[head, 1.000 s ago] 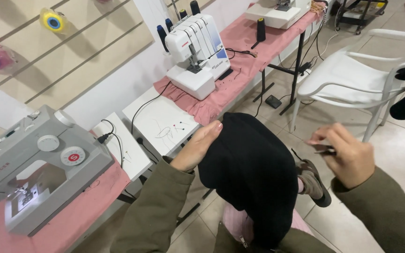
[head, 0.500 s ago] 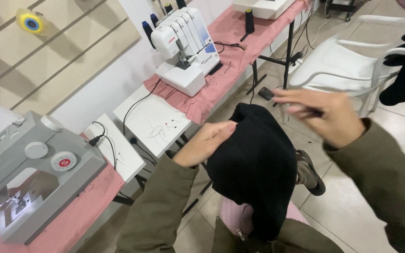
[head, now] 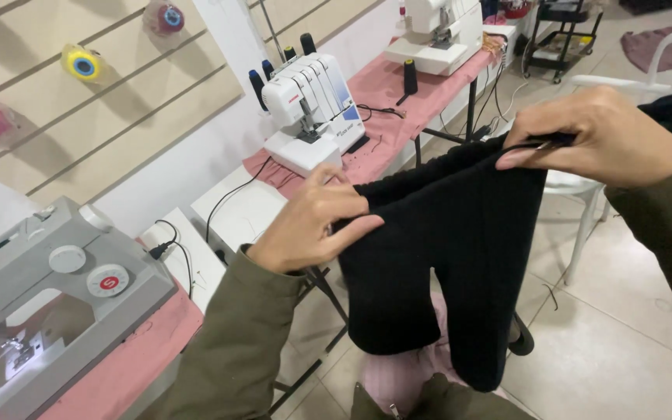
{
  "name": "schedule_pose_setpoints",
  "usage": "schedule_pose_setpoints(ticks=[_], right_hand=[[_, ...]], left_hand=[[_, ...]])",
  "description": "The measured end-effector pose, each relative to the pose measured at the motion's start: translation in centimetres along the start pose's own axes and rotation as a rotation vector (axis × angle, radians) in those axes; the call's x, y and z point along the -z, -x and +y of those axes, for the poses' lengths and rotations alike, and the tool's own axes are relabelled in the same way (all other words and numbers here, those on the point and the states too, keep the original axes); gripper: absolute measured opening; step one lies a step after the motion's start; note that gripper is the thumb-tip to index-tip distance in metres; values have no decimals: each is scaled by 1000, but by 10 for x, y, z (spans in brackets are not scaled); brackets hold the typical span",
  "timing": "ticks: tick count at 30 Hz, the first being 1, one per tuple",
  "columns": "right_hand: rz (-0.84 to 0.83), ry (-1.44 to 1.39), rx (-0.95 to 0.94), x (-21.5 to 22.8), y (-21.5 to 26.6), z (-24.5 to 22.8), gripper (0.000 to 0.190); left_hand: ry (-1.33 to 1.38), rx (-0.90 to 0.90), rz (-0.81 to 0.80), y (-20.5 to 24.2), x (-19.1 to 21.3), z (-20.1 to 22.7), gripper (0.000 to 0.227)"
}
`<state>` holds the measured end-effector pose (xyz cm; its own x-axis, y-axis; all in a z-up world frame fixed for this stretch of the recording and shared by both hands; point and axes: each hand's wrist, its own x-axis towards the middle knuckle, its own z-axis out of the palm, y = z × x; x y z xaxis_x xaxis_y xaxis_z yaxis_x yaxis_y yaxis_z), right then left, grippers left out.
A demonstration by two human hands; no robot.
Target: Trimming excess threads from a pair of black trousers using thread snips and inspecting the waistband.
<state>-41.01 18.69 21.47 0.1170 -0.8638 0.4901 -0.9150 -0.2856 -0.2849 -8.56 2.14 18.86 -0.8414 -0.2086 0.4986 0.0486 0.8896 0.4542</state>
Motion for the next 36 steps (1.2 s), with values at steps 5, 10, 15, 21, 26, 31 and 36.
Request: schedule_pose_setpoints(ticks=[5,10,15,21,26,31,36], right_hand=[[135,2,181,26,-16,15,20],[50,246,60,28,-38,6,31],[111,156,237,20,-47,30,24],[67,66,411,18,-56,-11,33],[-19,-40,176,18,-58,-22,29],[-13,-85,214,8,-56,-10,27],[1,-18,137,11,-31,26,36]], left_hand=[[-544,-317,90,-19,48,34,17],[-646,-282,83,-17,56,38,16],[-562,-329,88,-13,64,35,15],[-541,-212,84,-8,71,41,16],[-445,-238,130,3,78,31,16],[-278,-137,127,8,81,40,34],[-234,-63,237,42,96,-1,40]])
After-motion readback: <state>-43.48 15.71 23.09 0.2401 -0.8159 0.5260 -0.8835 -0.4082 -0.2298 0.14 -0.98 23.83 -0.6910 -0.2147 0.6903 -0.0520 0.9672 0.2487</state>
